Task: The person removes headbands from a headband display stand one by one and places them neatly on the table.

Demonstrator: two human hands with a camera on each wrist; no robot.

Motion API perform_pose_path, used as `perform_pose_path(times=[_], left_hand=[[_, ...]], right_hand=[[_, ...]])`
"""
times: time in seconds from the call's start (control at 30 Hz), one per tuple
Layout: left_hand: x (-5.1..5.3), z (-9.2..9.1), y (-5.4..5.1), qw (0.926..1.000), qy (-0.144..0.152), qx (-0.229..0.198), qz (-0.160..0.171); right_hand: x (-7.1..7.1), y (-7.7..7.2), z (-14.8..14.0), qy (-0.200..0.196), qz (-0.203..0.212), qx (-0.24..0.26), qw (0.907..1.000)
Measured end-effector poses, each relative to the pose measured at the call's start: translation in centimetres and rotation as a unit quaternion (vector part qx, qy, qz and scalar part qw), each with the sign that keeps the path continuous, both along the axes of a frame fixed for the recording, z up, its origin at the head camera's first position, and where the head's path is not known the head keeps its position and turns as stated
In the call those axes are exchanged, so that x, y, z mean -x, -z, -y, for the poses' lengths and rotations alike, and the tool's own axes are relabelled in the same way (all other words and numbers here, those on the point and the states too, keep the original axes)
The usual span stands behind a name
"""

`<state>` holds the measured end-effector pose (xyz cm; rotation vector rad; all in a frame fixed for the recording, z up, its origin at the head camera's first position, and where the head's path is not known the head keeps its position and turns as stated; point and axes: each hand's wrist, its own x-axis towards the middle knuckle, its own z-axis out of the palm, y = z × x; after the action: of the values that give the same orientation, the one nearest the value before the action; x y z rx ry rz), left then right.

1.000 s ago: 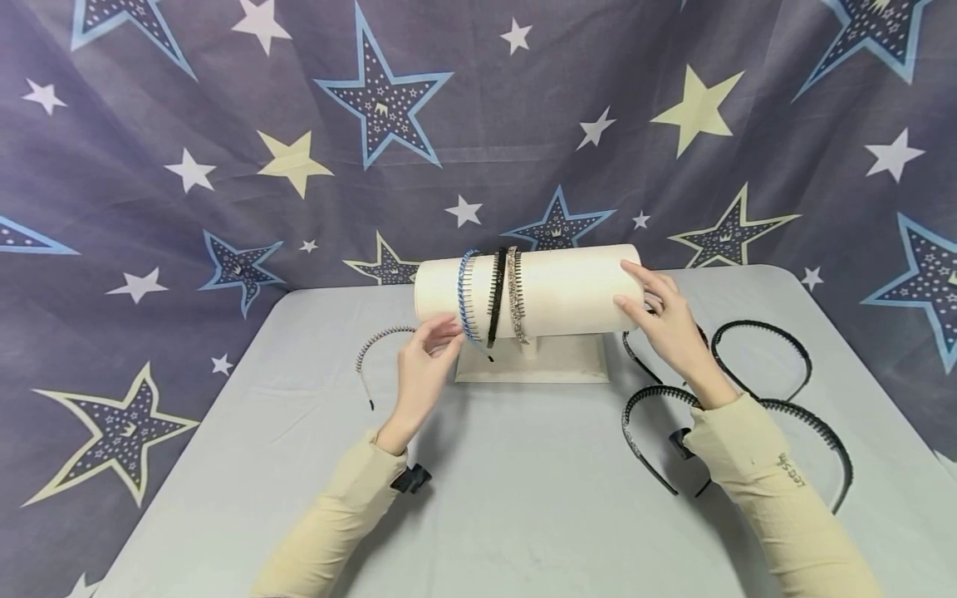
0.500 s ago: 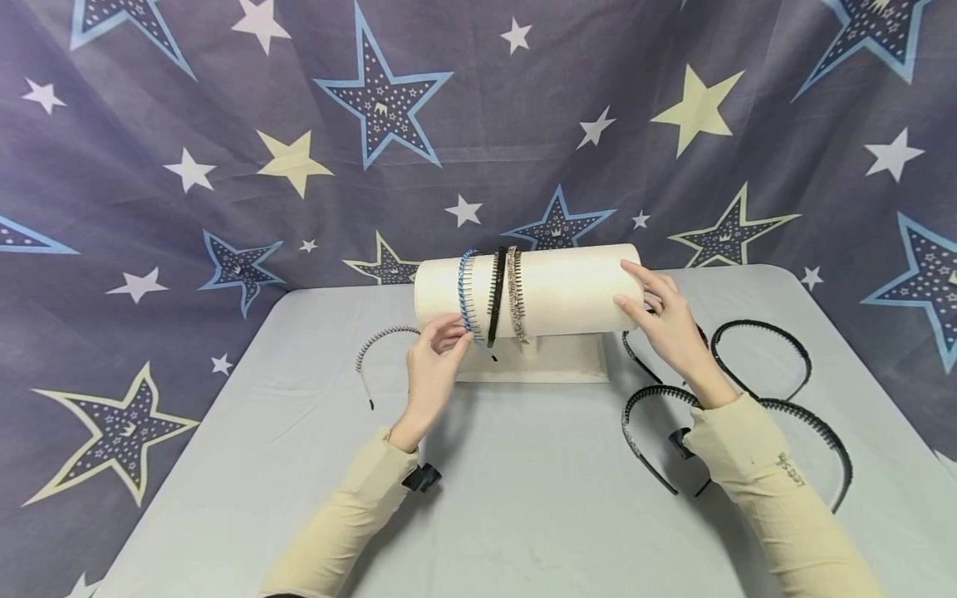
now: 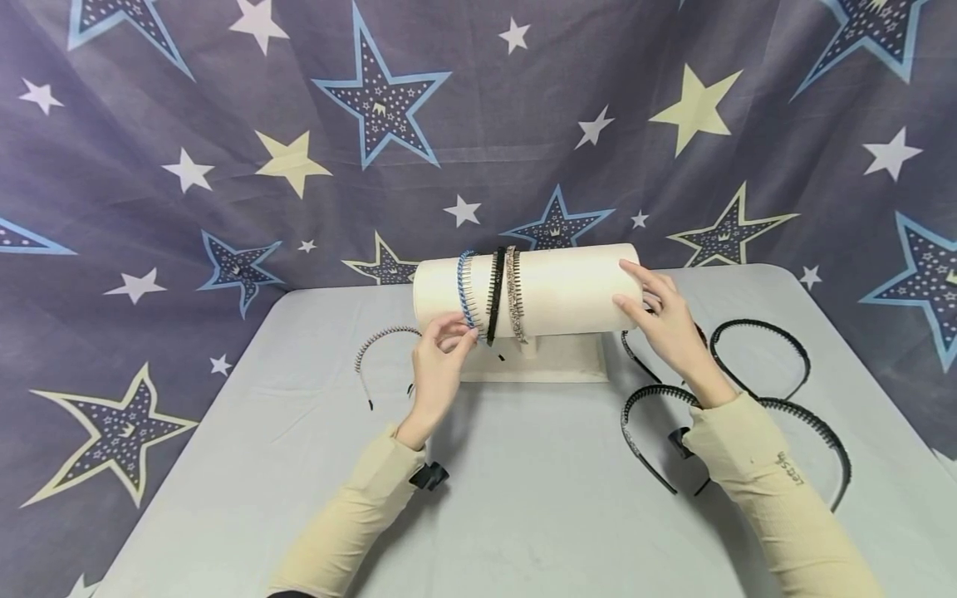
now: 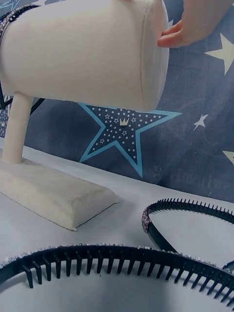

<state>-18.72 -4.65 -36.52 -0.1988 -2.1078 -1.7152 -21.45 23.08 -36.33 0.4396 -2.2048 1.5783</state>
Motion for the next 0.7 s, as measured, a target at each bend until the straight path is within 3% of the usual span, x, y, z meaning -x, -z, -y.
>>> perform_pose_path(times=[0.1,0.7], left_hand=[[0.5,0.0,0.8,0.9999,-0.008,0.008,0.003],[1.0,0.3,1.2,0.9999,-0.013,-0.002,-0.006]], right_hand=[[0.0,0.0,0.0,0.000,0.002,-0.002,1.0000],[0.1,0.2,0.0,0.003,0.006,-0.004,1.0000]])
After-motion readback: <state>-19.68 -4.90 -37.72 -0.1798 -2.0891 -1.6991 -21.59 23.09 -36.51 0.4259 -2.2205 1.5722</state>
